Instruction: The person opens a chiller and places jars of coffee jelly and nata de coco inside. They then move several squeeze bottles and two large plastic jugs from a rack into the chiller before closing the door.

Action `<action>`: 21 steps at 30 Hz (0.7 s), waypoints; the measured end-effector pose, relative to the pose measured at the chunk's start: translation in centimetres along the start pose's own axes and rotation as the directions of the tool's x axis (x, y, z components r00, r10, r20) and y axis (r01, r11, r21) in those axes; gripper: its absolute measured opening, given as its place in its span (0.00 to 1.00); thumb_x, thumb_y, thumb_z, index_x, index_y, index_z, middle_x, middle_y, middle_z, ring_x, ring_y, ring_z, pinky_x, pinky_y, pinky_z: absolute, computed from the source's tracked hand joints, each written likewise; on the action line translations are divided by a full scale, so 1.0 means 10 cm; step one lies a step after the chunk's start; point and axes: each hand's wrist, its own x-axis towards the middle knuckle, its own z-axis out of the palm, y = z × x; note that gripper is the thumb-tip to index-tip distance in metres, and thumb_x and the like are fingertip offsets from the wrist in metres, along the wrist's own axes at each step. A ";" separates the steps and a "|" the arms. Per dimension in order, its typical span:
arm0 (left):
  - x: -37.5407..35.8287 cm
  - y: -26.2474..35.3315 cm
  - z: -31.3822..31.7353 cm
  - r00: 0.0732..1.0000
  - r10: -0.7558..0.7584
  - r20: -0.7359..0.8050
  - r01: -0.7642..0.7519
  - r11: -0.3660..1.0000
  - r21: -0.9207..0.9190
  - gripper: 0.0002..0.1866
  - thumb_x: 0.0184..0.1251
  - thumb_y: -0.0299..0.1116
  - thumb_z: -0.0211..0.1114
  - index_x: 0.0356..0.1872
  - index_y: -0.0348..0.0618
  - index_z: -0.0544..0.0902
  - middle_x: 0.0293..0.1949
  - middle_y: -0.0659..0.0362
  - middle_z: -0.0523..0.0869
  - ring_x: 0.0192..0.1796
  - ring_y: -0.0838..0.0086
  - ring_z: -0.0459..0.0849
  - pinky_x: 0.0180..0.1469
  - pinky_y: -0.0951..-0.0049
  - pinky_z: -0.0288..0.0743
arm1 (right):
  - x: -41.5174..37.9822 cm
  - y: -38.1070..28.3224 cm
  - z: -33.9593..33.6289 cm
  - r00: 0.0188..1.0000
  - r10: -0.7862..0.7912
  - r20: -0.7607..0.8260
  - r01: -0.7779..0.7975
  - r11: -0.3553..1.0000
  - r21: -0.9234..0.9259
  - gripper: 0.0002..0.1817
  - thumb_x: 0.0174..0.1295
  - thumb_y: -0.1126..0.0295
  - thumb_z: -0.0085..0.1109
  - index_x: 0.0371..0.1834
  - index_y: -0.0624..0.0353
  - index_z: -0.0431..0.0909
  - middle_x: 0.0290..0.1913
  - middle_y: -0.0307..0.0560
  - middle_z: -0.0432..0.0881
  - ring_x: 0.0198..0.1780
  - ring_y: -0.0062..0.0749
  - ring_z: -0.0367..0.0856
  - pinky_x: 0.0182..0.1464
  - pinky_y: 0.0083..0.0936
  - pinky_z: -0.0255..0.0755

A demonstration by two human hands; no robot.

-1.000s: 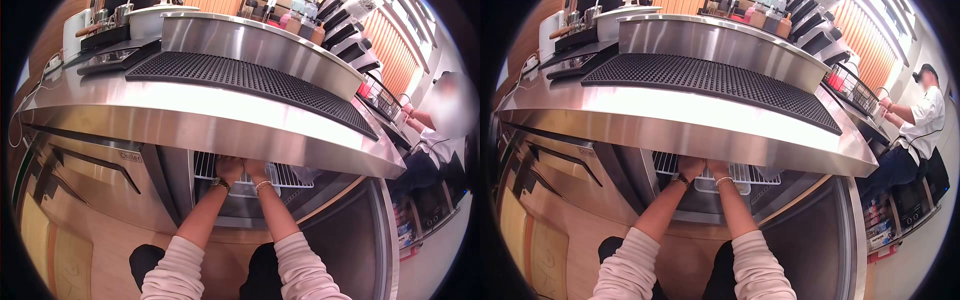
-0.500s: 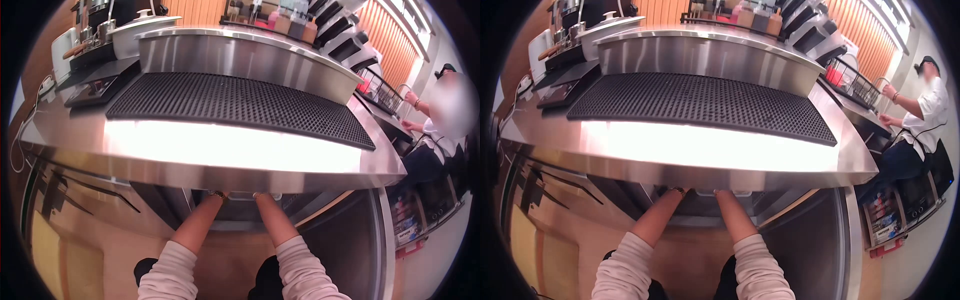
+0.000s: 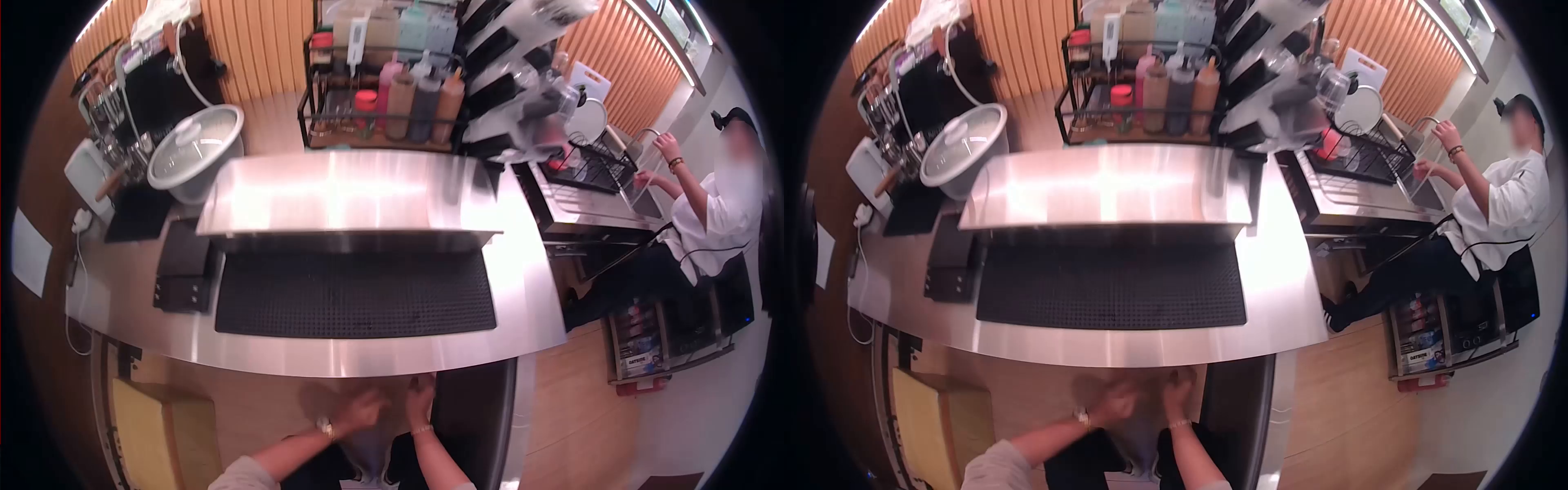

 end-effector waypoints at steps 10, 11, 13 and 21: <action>1.78 2.02 -2.44 0.862 -0.084 -0.501 0.041 0.995 -0.096 0.12 0.49 0.13 0.57 0.31 0.42 0.82 0.28 0.55 0.84 0.30 0.61 0.84 0.34 0.67 0.79 | 0.51 -2.37 -2.80 0.923 -0.262 0.282 0.218 0.959 0.179 0.11 0.54 0.87 0.50 0.29 0.63 0.83 0.31 0.51 0.85 0.36 0.38 0.86 0.41 0.30 0.78; 2.02 1.96 -2.60 0.827 -0.134 -0.546 0.098 0.991 -0.093 0.11 0.51 0.14 0.58 0.35 0.40 0.80 0.33 0.53 0.84 0.34 0.61 0.83 0.37 0.67 0.77 | 0.76 -2.53 -2.89 0.939 -0.282 0.196 0.247 0.951 0.185 0.10 0.57 0.87 0.51 0.30 0.64 0.82 0.31 0.49 0.84 0.36 0.38 0.85 0.41 0.29 0.78; 2.49 1.75 -2.87 0.771 -0.289 -0.568 0.234 0.957 -0.170 0.13 0.55 0.18 0.63 0.42 0.39 0.78 0.42 0.52 0.83 0.42 0.64 0.81 0.42 0.68 0.73 | 1.29 -2.83 -2.96 0.946 -0.305 0.108 0.279 0.939 0.202 0.09 0.63 0.86 0.51 0.31 0.65 0.81 0.32 0.48 0.84 0.37 0.34 0.84 0.45 0.27 0.77; 4.35 0.06 -2.92 0.881 -0.201 -0.428 0.233 0.972 0.023 0.42 0.51 0.35 0.75 0.66 0.34 0.63 0.63 0.42 0.71 0.66 0.48 0.71 0.69 0.56 0.66 | 3.06 -4.16 -1.66 0.899 -0.290 0.328 0.027 0.785 0.619 0.14 0.66 0.81 0.55 0.55 0.63 0.76 0.46 0.44 0.80 0.50 0.27 0.80 0.52 0.22 0.75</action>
